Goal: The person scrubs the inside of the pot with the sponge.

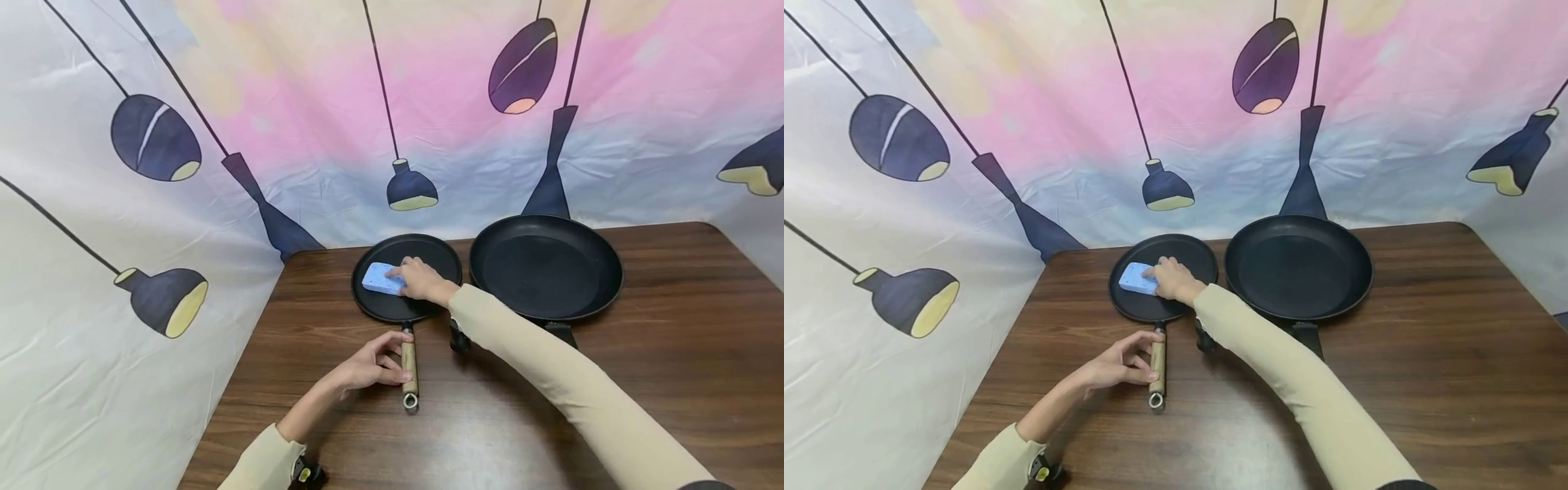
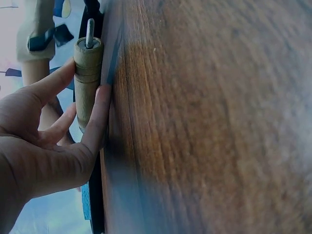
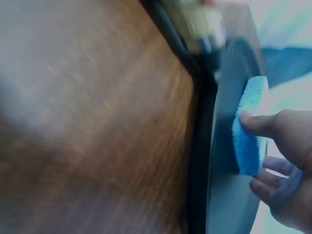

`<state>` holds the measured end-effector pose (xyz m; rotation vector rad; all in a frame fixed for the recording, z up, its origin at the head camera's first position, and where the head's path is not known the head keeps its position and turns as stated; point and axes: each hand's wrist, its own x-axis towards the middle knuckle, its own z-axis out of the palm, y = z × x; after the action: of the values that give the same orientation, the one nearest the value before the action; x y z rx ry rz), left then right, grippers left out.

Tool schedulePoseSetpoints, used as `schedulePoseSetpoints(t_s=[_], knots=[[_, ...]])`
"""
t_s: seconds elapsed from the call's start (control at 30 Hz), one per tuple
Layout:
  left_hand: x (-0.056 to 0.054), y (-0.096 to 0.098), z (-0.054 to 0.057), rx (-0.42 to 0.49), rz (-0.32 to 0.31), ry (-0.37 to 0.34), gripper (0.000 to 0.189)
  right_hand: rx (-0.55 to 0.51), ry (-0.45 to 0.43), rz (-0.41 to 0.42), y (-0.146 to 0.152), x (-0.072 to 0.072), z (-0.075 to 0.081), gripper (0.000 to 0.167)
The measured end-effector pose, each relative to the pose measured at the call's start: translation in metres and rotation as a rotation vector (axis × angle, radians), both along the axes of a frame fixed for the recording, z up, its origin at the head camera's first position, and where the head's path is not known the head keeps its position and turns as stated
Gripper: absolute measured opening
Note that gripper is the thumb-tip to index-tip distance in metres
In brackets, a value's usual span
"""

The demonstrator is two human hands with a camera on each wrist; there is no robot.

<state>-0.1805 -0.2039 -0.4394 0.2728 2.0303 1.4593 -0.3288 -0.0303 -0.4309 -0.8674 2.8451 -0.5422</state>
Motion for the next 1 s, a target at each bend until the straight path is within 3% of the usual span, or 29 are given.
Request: schedulePoseSetpoints(t_s=[0.2,0.33,0.63,1.0], knots=[[0.005,-0.001,-0.004,-0.005,-0.005,-0.001,0.064,-0.001,0.041,-0.232,-0.001,-0.017,-0.013,0.051],[0.01,-0.006,-0.005,-0.01,0.007,-0.003,0.064,0.01,0.079,-0.289,-0.005,-0.021,-0.021,0.053],[0.01,-0.004,-0.004,0.007,-0.017,-0.007,0.064,0.011,0.078,-0.26,-0.01,-0.023,-0.023,0.056],[-0.002,-0.003,0.0,0.001,-0.028,-0.015,0.064,0.014,0.015,0.052,-0.017,-0.016,-0.008,0.056]])
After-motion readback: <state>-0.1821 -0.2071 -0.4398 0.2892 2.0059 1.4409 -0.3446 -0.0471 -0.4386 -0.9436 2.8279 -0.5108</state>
